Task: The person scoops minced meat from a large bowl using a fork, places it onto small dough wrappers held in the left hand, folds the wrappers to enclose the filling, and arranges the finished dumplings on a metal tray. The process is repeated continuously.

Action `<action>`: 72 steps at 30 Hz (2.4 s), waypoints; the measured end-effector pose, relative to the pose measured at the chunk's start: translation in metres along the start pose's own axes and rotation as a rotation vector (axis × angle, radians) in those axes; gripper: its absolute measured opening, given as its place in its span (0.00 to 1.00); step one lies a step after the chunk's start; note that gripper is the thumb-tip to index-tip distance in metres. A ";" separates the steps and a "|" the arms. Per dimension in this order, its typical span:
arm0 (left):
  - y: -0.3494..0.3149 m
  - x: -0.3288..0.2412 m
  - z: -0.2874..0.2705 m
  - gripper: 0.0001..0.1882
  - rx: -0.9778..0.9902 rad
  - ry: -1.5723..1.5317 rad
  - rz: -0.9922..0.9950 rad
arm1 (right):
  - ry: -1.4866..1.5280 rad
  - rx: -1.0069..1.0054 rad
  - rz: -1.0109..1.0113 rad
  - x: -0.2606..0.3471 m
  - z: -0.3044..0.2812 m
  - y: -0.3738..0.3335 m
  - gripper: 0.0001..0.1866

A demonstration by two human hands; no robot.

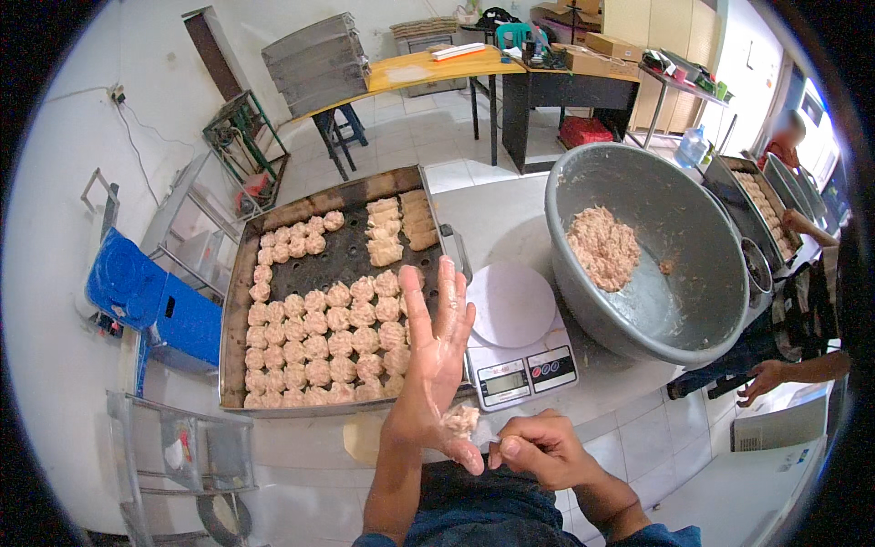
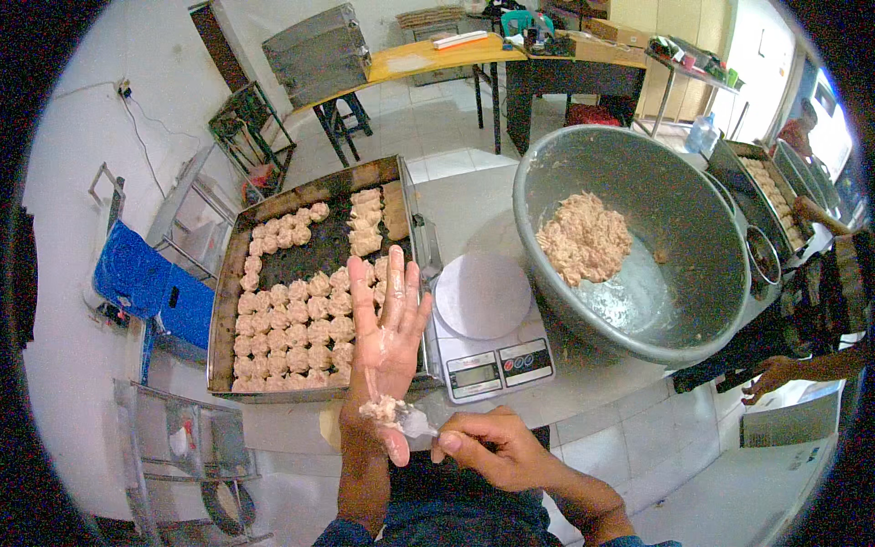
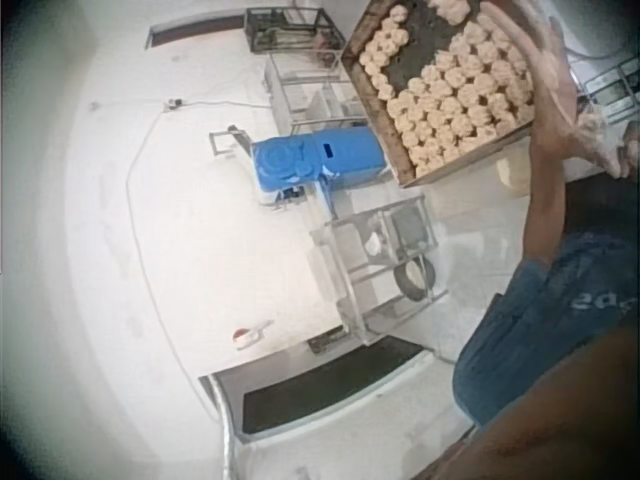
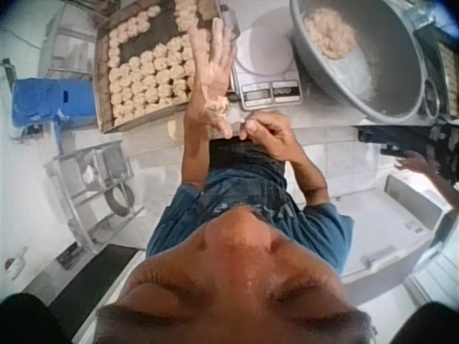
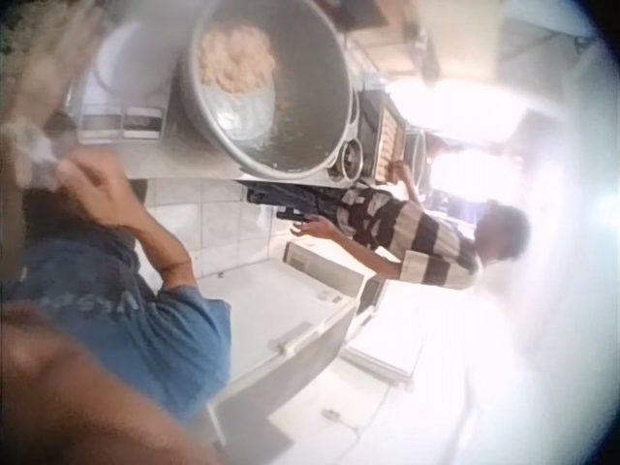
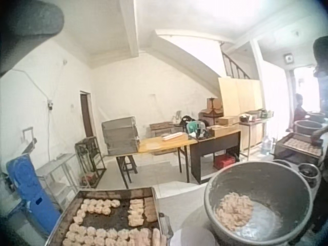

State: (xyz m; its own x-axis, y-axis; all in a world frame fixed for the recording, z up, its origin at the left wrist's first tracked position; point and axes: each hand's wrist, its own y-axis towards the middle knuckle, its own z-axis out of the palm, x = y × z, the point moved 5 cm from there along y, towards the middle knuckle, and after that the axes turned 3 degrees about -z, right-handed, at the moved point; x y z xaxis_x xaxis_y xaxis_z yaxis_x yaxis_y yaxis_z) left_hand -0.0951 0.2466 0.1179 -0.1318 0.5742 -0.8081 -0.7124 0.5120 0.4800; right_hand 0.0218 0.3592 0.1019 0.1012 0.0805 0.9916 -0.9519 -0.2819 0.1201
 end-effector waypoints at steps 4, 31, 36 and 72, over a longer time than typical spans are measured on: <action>0.001 -0.003 0.003 0.97 0.041 -0.056 -0.016 | -0.054 -0.264 -0.027 -0.004 -0.019 0.007 0.17; -0.165 -0.049 -0.094 0.13 -0.407 1.280 -0.547 | -0.019 -0.508 -0.030 -0.046 -0.056 0.002 0.17; -0.183 -0.045 -0.099 0.08 -0.414 1.237 -0.375 | 0.016 -0.529 -0.034 -0.069 -0.068 -0.014 0.15; -0.146 0.055 0.020 0.21 -0.667 -0.909 -0.725 | -0.383 -0.123 -0.093 0.014 -0.005 0.001 0.18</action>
State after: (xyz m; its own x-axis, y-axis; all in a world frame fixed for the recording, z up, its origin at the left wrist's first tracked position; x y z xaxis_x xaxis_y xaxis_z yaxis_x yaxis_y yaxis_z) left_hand 0.0154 0.2161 0.0105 0.7326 0.6590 -0.1702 -0.6580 0.6219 -0.4245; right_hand 0.0211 0.3654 0.1160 0.2666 -0.2677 0.9259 -0.9587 -0.1720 0.2263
